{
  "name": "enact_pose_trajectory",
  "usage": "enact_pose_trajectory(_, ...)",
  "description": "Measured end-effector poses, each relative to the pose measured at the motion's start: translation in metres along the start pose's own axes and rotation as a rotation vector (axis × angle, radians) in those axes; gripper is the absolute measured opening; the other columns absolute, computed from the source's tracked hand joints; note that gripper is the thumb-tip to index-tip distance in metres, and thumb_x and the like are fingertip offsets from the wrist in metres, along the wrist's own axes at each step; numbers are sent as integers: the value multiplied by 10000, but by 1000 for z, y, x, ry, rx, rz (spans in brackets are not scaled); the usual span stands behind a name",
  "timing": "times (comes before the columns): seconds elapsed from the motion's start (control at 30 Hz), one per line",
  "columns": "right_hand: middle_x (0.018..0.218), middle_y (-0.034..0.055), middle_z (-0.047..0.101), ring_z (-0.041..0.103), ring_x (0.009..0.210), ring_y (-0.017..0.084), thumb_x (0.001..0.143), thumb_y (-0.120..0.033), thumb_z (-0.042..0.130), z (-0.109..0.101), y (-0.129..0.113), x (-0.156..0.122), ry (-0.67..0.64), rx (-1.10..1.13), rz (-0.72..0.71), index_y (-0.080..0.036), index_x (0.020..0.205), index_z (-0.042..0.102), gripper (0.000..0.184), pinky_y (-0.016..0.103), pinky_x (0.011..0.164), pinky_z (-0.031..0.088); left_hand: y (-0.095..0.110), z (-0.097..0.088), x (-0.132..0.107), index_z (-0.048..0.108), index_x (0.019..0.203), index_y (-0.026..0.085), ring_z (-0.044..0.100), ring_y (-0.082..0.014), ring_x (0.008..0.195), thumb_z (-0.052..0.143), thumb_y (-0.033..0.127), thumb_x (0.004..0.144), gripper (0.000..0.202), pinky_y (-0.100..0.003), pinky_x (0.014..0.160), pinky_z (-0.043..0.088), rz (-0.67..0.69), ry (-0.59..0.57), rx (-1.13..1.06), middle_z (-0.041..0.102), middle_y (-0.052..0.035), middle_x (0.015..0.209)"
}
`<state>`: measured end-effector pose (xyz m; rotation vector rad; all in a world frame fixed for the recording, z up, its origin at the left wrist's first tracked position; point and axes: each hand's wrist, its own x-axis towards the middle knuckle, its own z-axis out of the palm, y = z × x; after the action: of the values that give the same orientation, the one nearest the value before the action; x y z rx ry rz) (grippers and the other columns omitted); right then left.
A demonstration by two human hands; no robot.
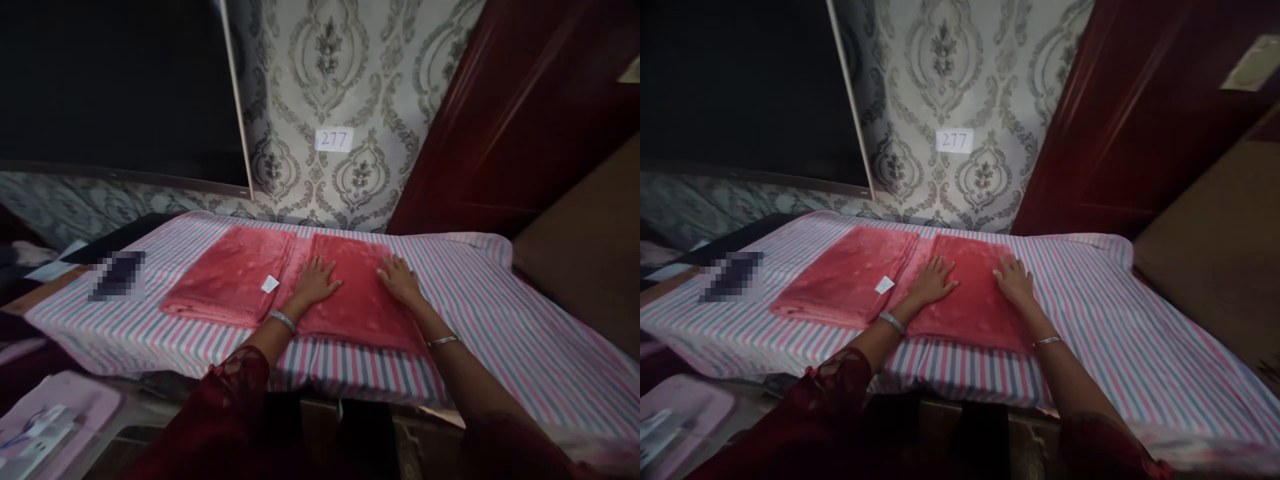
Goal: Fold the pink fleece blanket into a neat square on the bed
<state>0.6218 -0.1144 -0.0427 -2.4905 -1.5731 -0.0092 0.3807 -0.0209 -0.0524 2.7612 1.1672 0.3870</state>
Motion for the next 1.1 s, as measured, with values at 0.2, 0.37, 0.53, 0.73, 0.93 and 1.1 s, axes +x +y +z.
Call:
enact_pose_trajectory(0.2, 1682, 114, 248, 193, 1553, 317, 1050, -473, 315, 8, -7, -71, -22, -47, 8, -274, 1598, 334, 583, 607, 1183, 279, 8, -29, -7, 334, 1595, 200, 169, -367, 1563, 405, 616, 984, 742, -624, 1237, 119, 20, -90, -15, 260, -190, 1671)
enact_pose_trajectory(0.37, 1688, 87, 240, 209, 1546, 306, 1051, -507, 321, 24, -9, -83, 8, -47, 29, -294, 1604, 322, 592, 556, 1182, 301, 5, -22, -43, 346, 1592, 228, 145, -365, 1568, 461, 599, 972, 731, -619, 1240, 131, 157, -92, 69, 223, -179, 1685)
enact_pose_trajectory(0.53, 1695, 95, 213, 215, 1542, 311, 1051, -497, 305, 29, -8, -83, 27, -52, 17, -286, 1611, 301, 598, 554, 1170, 323, -1, -7, -53, 324, 1601, 259, 135, -367, 1569, 479, 583, 974, 723, -650, 1229, 123, 140, -112, 88, 193, -173, 1693)
enact_pose_trajectory(0.73, 1692, 93, 226, 209, 1545, 315, 1044, -482, 330, 26, -10, -85, 31, -16, 21, -282, 1603, 322, 594, 556, 1170, 328, -3, -15, -45, 350, 1589, 258, 134, -356, 1569, 529, 537, 968, 704, -638, 1232, 120, 111, -163, 5, 197, -162, 1691)
enact_pose_trajectory(0.93, 1690, 89, 232, 207, 1549, 305, 1049, -465, 356, 25, -11, -85, 34, 9, 30, -278, 1605, 316, 588, 529, 1176, 329, 7, -59, -59, 677, 1311, 203, 523, -303, 1386, 593, 312, 935, 400, -511, 1163, 387, 106, -63, -253, 605, -140, 1449)
enact_pose_trajectory(1.1, 1688, 92, 240, 226, 1543, 307, 1047, -464, 363, 28, -10, -84, 47, 5, 21, -275, 1599, 331, 584, 538, 1171, 340, 40, -143, -145, 770, 1084, 264, 726, -198, 782, 468, 469, 993, 377, -350, 728, 599, 460, 39, -731, 773, -44, 877)
